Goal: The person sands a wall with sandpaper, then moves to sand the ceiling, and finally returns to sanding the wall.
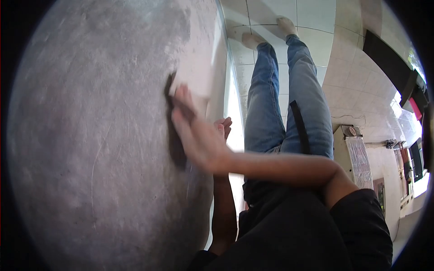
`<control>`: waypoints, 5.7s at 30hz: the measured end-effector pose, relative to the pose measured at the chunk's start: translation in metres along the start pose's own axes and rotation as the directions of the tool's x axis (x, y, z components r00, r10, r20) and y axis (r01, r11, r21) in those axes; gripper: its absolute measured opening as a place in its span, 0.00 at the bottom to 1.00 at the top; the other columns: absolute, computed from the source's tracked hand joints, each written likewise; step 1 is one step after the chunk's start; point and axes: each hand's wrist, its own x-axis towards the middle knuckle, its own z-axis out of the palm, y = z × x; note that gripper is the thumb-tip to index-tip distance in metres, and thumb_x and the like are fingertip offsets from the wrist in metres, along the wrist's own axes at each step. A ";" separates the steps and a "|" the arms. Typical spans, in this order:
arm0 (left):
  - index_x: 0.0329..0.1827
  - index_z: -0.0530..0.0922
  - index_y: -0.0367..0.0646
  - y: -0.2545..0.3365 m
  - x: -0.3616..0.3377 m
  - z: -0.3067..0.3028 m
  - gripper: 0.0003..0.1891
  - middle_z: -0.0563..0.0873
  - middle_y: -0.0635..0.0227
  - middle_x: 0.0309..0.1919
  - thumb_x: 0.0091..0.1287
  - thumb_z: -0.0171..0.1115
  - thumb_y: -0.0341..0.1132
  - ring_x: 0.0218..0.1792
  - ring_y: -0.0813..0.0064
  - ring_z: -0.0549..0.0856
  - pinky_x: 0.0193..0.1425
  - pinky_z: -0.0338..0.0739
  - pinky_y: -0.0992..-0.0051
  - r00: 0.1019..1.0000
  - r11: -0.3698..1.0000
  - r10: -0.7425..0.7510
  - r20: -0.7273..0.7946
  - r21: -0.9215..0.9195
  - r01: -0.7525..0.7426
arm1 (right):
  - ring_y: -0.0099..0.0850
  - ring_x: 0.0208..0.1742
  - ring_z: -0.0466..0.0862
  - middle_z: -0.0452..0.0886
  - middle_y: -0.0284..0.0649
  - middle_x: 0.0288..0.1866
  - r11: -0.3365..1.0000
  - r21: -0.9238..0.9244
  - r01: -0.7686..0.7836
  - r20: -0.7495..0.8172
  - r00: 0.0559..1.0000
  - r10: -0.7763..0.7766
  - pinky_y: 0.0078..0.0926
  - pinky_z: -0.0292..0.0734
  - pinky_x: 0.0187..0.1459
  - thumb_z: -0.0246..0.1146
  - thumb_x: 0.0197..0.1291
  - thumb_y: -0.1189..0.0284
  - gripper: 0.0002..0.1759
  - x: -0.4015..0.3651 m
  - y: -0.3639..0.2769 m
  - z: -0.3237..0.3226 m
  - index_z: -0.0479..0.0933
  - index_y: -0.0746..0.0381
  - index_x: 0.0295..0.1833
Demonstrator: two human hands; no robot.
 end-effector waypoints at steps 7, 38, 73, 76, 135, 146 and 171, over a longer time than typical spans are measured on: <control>0.59 0.69 0.32 -0.004 0.012 -0.007 0.20 0.79 0.50 0.55 0.74 0.50 0.42 0.55 0.60 0.80 0.63 0.72 0.64 0.998 0.988 -0.067 0.008 -0.136 0.068 | 0.56 0.76 0.48 0.49 0.68 0.73 1.000 -0.018 0.020 -0.095 0.995 -0.022 0.40 0.44 0.75 0.44 0.73 0.69 0.30 0.006 0.009 0.006 0.48 0.76 0.72; 0.60 0.69 0.33 0.012 -0.001 -0.006 0.17 0.77 0.54 0.54 0.75 0.50 0.35 0.57 0.63 0.78 0.64 0.73 0.68 1.000 0.995 -0.013 -0.013 -0.100 0.011 | 0.57 0.73 0.56 0.57 0.71 0.69 0.973 0.226 -0.046 -0.197 0.976 0.091 0.36 0.49 0.74 0.41 0.74 0.64 0.31 0.085 0.023 -0.013 0.49 0.80 0.69; 0.65 0.63 0.34 0.025 0.011 0.006 0.21 0.73 0.45 0.61 0.76 0.45 0.39 0.63 0.55 0.74 0.68 0.67 0.60 1.000 1.000 -0.018 0.018 0.003 0.018 | 0.59 0.76 0.48 0.49 0.70 0.73 0.981 0.010 0.193 -0.270 0.945 -0.183 0.40 0.42 0.76 0.41 0.73 0.69 0.27 0.054 -0.015 0.015 0.50 0.79 0.68; 0.65 0.64 0.35 0.018 0.017 0.005 0.21 0.73 0.48 0.62 0.76 0.45 0.41 0.63 0.57 0.73 0.68 0.66 0.61 0.998 0.998 -0.060 0.034 -0.003 0.060 | 0.58 0.76 0.49 0.50 0.70 0.72 0.972 0.040 0.233 -0.178 0.958 -0.223 0.39 0.44 0.75 0.40 0.74 0.68 0.28 0.035 -0.013 0.011 0.49 0.79 0.69; 0.58 0.71 0.32 0.149 0.016 0.081 0.24 0.75 0.52 0.60 0.69 0.45 0.45 0.62 0.64 0.74 0.64 0.67 0.68 0.961 0.271 -0.029 -0.276 -0.927 -0.259 | 0.51 0.67 0.68 0.71 0.64 0.60 0.934 -0.043 -0.355 -0.118 0.930 0.348 0.36 0.57 0.68 0.35 0.72 0.52 0.36 0.052 -0.067 -0.010 0.64 0.77 0.62; 0.70 0.55 0.28 0.115 0.026 0.096 0.33 0.63 0.49 0.69 0.73 0.40 0.50 0.70 0.65 0.64 0.73 0.55 0.66 0.894 0.354 -0.035 -0.446 -0.842 -0.407 | 0.42 0.45 0.78 0.76 0.54 0.43 0.904 0.013 -0.427 -0.035 0.904 0.427 0.38 0.72 0.46 0.38 0.72 0.53 0.33 0.075 -0.061 -0.025 0.69 0.76 0.53; 0.43 0.78 0.32 0.109 0.027 0.081 0.13 0.85 0.62 0.40 0.67 0.54 0.35 0.40 0.79 0.80 0.45 0.73 0.77 0.659 0.984 0.053 -0.750 0.151 0.094 | 0.48 0.73 0.57 0.59 0.61 0.68 0.875 0.319 -0.363 0.026 0.927 0.375 0.34 0.50 0.71 0.35 0.75 0.56 0.33 0.059 -0.070 -0.008 0.50 0.73 0.71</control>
